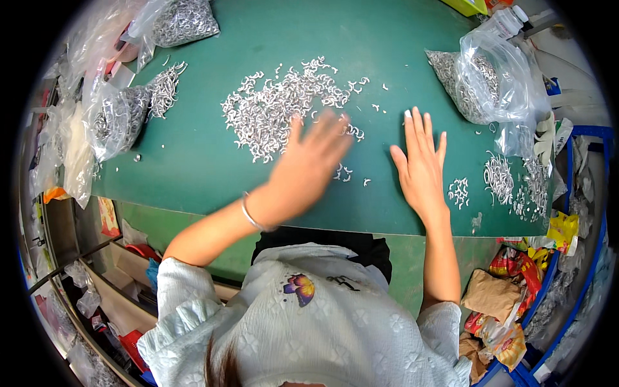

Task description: The person sorts through a pile of small C-shaped metal components on a workbench by hand, spreading them out and picking them up to place into different bags or containers.

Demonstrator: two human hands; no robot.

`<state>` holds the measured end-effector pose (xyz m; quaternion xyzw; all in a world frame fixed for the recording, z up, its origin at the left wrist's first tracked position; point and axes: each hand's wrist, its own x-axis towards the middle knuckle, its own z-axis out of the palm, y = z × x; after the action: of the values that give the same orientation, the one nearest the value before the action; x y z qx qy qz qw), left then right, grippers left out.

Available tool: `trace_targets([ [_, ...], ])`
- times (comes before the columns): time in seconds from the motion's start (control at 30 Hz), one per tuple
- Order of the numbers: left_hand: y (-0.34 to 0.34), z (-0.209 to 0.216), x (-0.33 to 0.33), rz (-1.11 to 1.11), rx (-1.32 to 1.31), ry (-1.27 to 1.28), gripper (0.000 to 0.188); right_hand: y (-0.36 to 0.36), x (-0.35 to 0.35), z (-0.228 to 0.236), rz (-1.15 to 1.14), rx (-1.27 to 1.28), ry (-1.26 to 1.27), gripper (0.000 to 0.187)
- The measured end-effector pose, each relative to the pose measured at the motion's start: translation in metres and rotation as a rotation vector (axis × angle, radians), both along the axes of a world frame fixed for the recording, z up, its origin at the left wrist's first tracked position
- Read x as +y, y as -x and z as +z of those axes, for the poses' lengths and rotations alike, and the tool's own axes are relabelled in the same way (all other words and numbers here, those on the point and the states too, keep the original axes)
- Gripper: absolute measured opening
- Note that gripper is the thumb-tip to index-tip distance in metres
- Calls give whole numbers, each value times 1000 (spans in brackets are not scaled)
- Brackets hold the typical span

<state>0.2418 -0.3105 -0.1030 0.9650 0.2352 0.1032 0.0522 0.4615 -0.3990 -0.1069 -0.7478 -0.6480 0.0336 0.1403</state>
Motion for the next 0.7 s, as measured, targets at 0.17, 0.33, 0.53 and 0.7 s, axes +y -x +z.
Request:
trace_targets([
  [0.17, 17, -3, -47, -132, -117, 305, 48, 10, -15, 6, 107, -29, 142, 63],
  [0.33, 39, -11, -32, 103, -282, 318, 38, 35, -32, 23, 266, 26, 182, 68],
  [0.53, 42, -3, -40, 277, -371, 329, 35, 63, -55, 19, 248, 110, 237, 79],
  [0.7, 51, -10, -33, 344, -337, 219, 36, 87, -41, 11, 427, 288, 239, 84],
])
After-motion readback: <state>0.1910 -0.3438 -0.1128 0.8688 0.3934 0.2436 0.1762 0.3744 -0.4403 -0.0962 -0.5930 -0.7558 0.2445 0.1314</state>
